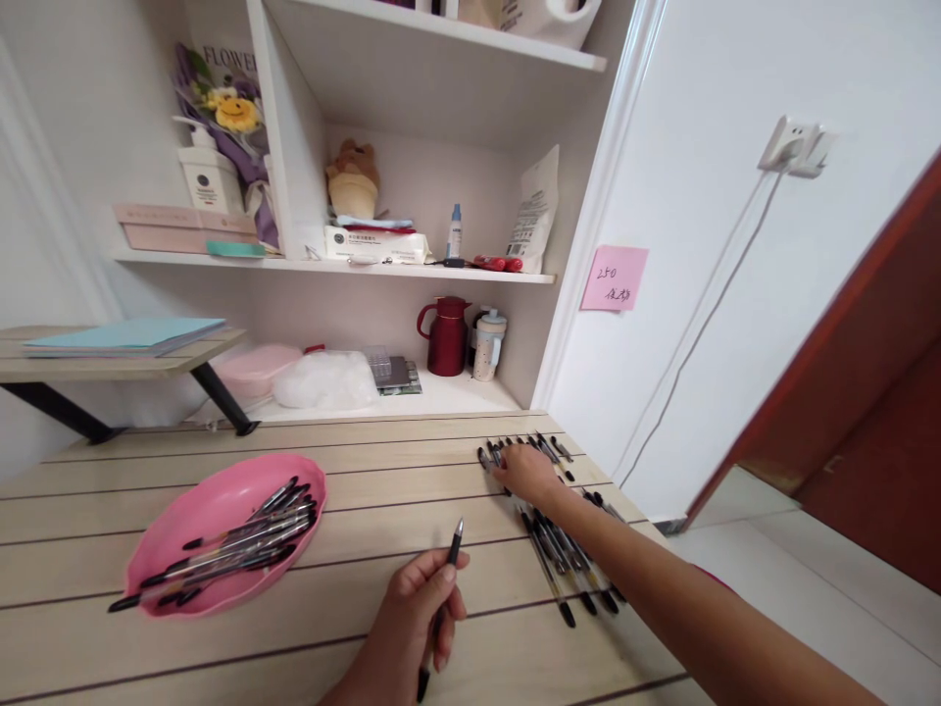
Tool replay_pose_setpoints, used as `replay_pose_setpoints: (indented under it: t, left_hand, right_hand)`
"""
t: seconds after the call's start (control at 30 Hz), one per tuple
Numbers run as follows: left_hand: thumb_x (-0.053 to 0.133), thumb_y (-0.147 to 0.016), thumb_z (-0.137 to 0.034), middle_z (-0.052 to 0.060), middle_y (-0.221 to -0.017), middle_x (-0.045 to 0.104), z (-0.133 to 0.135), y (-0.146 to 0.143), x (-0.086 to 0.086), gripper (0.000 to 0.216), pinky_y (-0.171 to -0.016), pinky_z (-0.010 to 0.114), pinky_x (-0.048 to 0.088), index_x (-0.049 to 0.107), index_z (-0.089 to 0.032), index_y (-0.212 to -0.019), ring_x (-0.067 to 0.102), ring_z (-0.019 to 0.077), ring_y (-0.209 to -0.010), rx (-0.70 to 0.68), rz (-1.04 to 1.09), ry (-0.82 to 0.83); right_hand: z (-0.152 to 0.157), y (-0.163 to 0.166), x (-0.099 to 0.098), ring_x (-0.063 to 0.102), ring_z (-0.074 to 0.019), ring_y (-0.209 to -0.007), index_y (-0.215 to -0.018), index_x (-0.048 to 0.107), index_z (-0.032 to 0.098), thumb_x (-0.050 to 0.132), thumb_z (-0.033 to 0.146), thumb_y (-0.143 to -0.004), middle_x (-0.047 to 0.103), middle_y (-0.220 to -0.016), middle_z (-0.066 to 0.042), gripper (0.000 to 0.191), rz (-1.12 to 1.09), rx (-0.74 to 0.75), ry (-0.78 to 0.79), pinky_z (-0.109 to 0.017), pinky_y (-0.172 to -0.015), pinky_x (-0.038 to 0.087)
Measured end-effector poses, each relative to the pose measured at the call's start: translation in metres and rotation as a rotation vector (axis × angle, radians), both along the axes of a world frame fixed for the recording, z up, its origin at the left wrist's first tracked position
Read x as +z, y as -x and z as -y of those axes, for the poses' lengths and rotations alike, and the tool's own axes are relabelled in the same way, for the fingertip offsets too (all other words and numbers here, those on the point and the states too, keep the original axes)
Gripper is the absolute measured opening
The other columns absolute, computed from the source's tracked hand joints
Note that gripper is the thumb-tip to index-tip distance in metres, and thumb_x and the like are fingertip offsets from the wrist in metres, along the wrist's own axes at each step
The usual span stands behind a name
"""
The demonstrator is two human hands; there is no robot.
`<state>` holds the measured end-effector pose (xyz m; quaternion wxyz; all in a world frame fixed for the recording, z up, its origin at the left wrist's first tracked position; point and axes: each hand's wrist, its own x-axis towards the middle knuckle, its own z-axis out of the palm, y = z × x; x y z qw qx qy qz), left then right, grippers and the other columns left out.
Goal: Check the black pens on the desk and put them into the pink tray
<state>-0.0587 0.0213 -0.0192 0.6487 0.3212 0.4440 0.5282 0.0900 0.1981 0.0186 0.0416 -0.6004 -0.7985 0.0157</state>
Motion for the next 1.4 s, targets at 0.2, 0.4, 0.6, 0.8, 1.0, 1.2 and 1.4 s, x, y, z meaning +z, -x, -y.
replay_pose_setpoints:
  t: [0.2,0.4,0.6,0.8,1.0,1.2,1.4]
  left_hand:
    - [0.061,-0.063,-0.044,-0.005,-0.051,0.053,0.001,0.000,0.002,0.051,-0.027,0.018,0.018,0.053,-0.012,-0.102,0.033,0.0023,-0.025,-0.008,-0.003,-0.005]
    - [0.059,-0.067,-0.041,-0.006,-0.052,0.051,0.007,-0.004,0.010,0.042,-0.029,0.017,0.018,0.054,-0.013,-0.099,0.033,0.0016,-0.027,0.028,-0.015,-0.029]
    - [0.059,-0.067,-0.040,-0.006,-0.053,0.050,0.007,-0.002,0.011,0.042,-0.031,0.017,0.019,0.055,-0.013,-0.099,0.032,0.0016,-0.029,0.016,-0.023,-0.018]
    - [0.055,-0.071,-0.036,-0.006,-0.054,0.050,0.008,-0.003,0.011,0.036,-0.031,0.017,0.020,0.054,-0.013,-0.099,0.033,0.0017,-0.030,0.024,-0.019,-0.015]
    - [0.054,-0.071,-0.036,-0.006,-0.054,0.049,0.009,-0.003,0.012,0.035,-0.032,0.017,0.018,0.054,-0.013,-0.098,0.032,0.0017,-0.030,0.028,-0.028,-0.010]
    - [0.054,-0.072,-0.037,-0.005,-0.055,0.049,0.008,-0.002,0.012,0.034,-0.032,0.017,0.019,0.054,-0.013,-0.097,0.033,0.0021,-0.032,0.016,-0.022,-0.025]
    - [0.051,-0.075,-0.035,-0.005,-0.057,0.049,0.009,0.000,0.008,0.028,-0.033,0.016,0.021,0.053,-0.015,-0.094,0.034,0.0020,-0.033,0.021,-0.020,-0.041]
  right_hand:
    - [-0.014,0.015,-0.003,0.059,-0.0237,-0.089,-0.088,0.063,0.014,0.045,0.032,-0.076,0.064,-0.093,-0.014,0.028,-0.033,-0.051,-0.024,-0.028,-0.070,0.040]
    - [-0.026,0.024,-0.012,0.058,-0.0253,-0.091,-0.091,0.063,0.012,0.049,0.027,-0.072,0.064,-0.096,-0.016,0.027,-0.049,-0.079,-0.002,-0.029,-0.071,0.041]
    - [-0.027,0.020,-0.014,0.057,-0.0259,-0.093,-0.093,0.063,0.013,0.048,0.025,-0.071,0.062,-0.099,-0.015,0.028,-0.062,-0.082,0.025,-0.030,-0.071,0.042]
    - [-0.026,0.016,-0.016,0.058,-0.0270,-0.090,-0.086,0.064,0.012,0.050,0.024,-0.070,0.064,-0.094,-0.016,0.025,-0.095,-0.095,0.047,-0.032,-0.071,0.042]
    - [-0.021,0.011,-0.010,0.058,-0.0276,-0.089,-0.079,0.065,0.012,0.051,0.024,-0.068,0.064,-0.092,-0.017,0.021,-0.186,-0.110,0.048,-0.032,-0.070,0.040]
    - [0.004,0.017,0.004,0.059,-0.0191,-0.073,-0.069,0.061,0.015,0.045,0.038,-0.075,0.065,-0.077,-0.011,0.029,-0.369,-0.050,0.103,-0.025,-0.058,0.038]
    - [0.073,0.034,0.010,0.049,-0.0075,-0.047,-0.070,0.054,0.015,0.040,0.056,-0.075,0.060,-0.063,-0.002,0.043,-1.036,0.124,0.582,-0.019,-0.043,0.030]
